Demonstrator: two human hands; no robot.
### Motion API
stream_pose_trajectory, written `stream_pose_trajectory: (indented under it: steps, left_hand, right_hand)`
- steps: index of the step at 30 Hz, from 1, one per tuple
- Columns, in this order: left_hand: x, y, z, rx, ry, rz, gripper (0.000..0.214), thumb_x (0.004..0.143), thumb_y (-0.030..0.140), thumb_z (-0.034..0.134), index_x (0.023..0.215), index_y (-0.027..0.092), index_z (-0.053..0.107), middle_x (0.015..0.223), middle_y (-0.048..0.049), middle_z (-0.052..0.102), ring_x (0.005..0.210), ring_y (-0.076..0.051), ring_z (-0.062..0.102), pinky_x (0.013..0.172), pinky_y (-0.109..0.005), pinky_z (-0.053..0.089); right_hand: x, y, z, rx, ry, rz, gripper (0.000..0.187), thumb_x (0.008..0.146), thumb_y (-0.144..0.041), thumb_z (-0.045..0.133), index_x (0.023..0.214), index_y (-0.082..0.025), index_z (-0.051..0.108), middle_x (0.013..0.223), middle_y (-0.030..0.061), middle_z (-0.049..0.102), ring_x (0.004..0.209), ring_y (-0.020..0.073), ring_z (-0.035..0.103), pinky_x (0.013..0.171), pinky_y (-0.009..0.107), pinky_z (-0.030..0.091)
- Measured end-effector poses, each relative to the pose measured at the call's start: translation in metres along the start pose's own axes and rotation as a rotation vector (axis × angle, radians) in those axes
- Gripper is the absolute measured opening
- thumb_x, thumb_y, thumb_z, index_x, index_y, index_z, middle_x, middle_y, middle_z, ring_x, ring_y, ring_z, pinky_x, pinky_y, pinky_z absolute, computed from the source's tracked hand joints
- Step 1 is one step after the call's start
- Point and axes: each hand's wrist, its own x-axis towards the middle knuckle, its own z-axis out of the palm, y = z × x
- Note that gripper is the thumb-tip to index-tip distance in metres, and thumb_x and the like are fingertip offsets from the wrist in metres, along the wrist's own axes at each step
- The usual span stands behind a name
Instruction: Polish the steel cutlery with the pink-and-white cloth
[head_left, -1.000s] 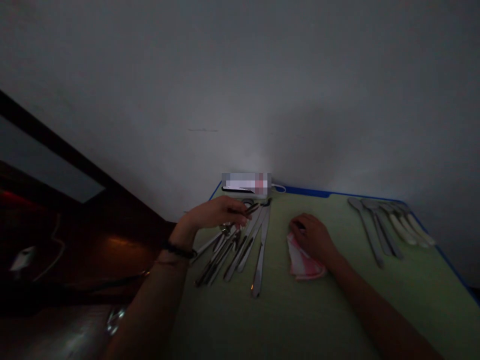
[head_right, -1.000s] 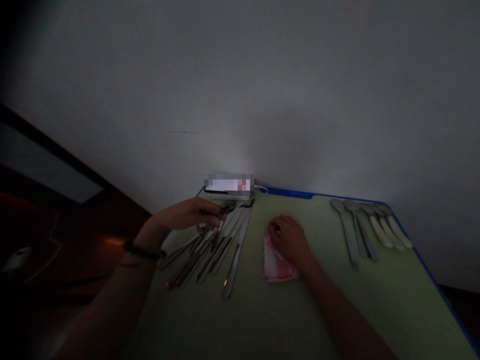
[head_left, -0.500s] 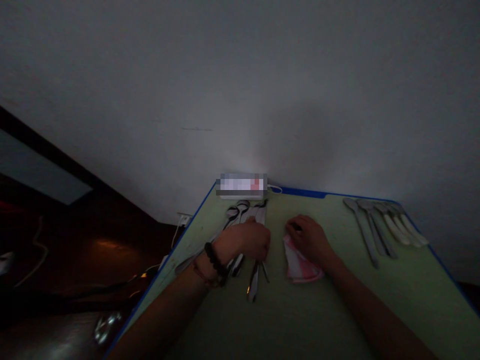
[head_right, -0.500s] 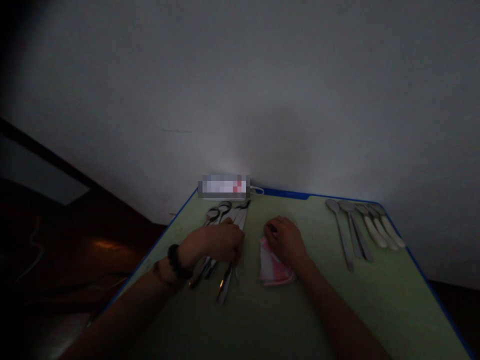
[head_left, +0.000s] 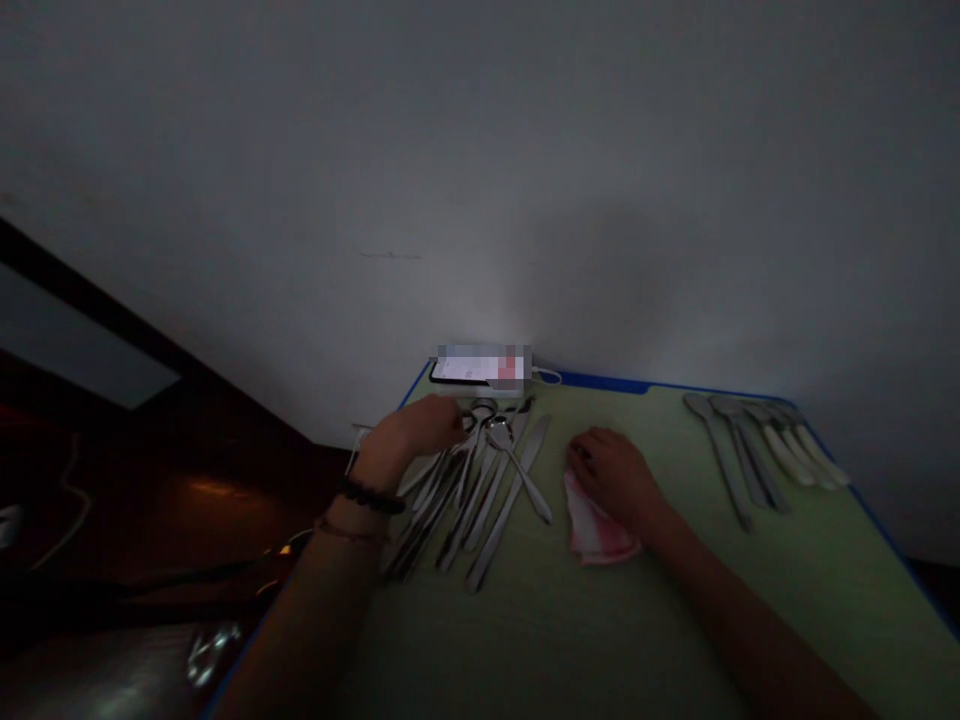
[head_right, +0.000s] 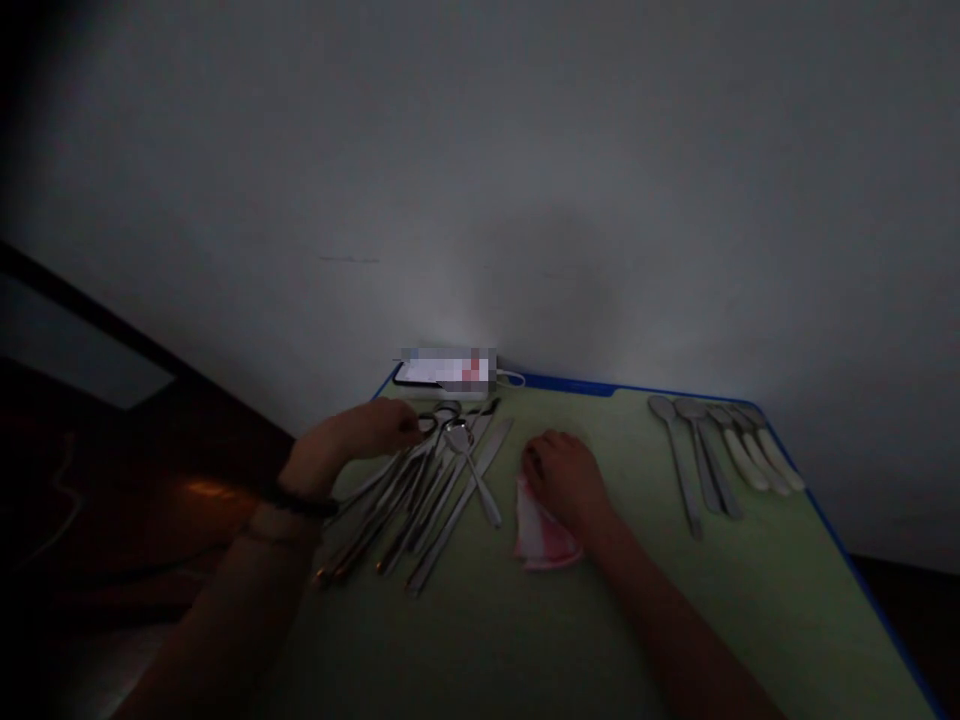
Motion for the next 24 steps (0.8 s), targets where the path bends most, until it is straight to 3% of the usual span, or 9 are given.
stream_pose_trajectory:
  steps: [6, 9, 13, 17, 20, 24]
  left_hand:
    - [0.007, -0.001, 0.017, -0.027, -0.127, -0.124, 0.031, 0.070, 0.043, 0.056, 0.056, 0.016, 0.062, 0.057, -0.0075, 0.065, 0.057, -0.019, 0.060, 0.053, -0.026, 0.042]
    - [0.012, 0.002, 0.025, -0.047, -0.154, -0.135, 0.024, 0.067, 0.040, 0.059, 0.061, 0.017, 0.063, 0.058, -0.0062, 0.066, 0.059, -0.019, 0.061, 0.055, -0.025, 0.043]
    - [0.014, 0.000, 0.031, -0.086, -0.200, -0.105, 0.015, 0.065, 0.031, 0.058, 0.060, 0.018, 0.063, 0.060, -0.0056, 0.068, 0.058, -0.018, 0.061, 0.052, -0.023, 0.043]
    - [0.014, -0.001, 0.031, -0.108, -0.224, -0.056, 0.018, 0.066, 0.030, 0.054, 0.057, 0.017, 0.062, 0.062, -0.0061, 0.068, 0.055, -0.017, 0.060, 0.049, -0.023, 0.042]
    - [0.012, -0.001, 0.024, -0.108, -0.216, -0.003, 0.022, 0.067, 0.031, 0.051, 0.057, 0.016, 0.062, 0.062, -0.0070, 0.067, 0.055, -0.017, 0.059, 0.050, -0.025, 0.040]
    - [-0.002, -0.002, 0.008, -0.122, -0.224, 0.040, 0.021, 0.068, 0.028, 0.048, 0.059, 0.015, 0.062, 0.058, -0.0062, 0.065, 0.050, -0.016, 0.057, 0.047, -0.024, 0.038]
  right_hand:
    - [-0.006, -0.030, -0.002, -0.071, -0.091, -0.120, 0.031, 0.085, -0.047, 0.043, 0.087, -0.021, 0.059, 0.086, 0.0067, 0.061, 0.086, 0.0208, 0.051, 0.079, 0.035, 0.034]
    - [-0.008, -0.038, 0.003, -0.105, -0.128, -0.121, 0.034, 0.083, -0.051, 0.044, 0.085, -0.020, 0.058, 0.085, 0.0075, 0.060, 0.084, 0.0214, 0.051, 0.076, 0.034, 0.035]
    - [-0.011, -0.045, 0.009, -0.164, -0.124, -0.104, 0.029, 0.086, -0.041, 0.041, 0.079, -0.018, 0.057, 0.081, 0.0079, 0.060, 0.081, 0.0213, 0.051, 0.076, 0.036, 0.034]
    - [-0.013, -0.052, 0.012, -0.160, -0.136, -0.086, 0.029, 0.087, -0.038, 0.039, 0.079, -0.018, 0.058, 0.080, 0.0081, 0.060, 0.082, 0.0218, 0.052, 0.076, 0.037, 0.035]
    - [-0.010, -0.048, 0.002, -0.047, -0.194, -0.100, 0.029, 0.088, -0.040, 0.040, 0.082, -0.018, 0.058, 0.083, 0.0074, 0.060, 0.083, 0.0201, 0.052, 0.076, 0.034, 0.037]
    - [-0.009, -0.029, -0.026, 0.099, -0.244, -0.105, 0.030, 0.081, -0.041, 0.052, 0.101, -0.020, 0.056, 0.099, 0.0079, 0.057, 0.091, 0.0186, 0.053, 0.077, 0.030, 0.040]
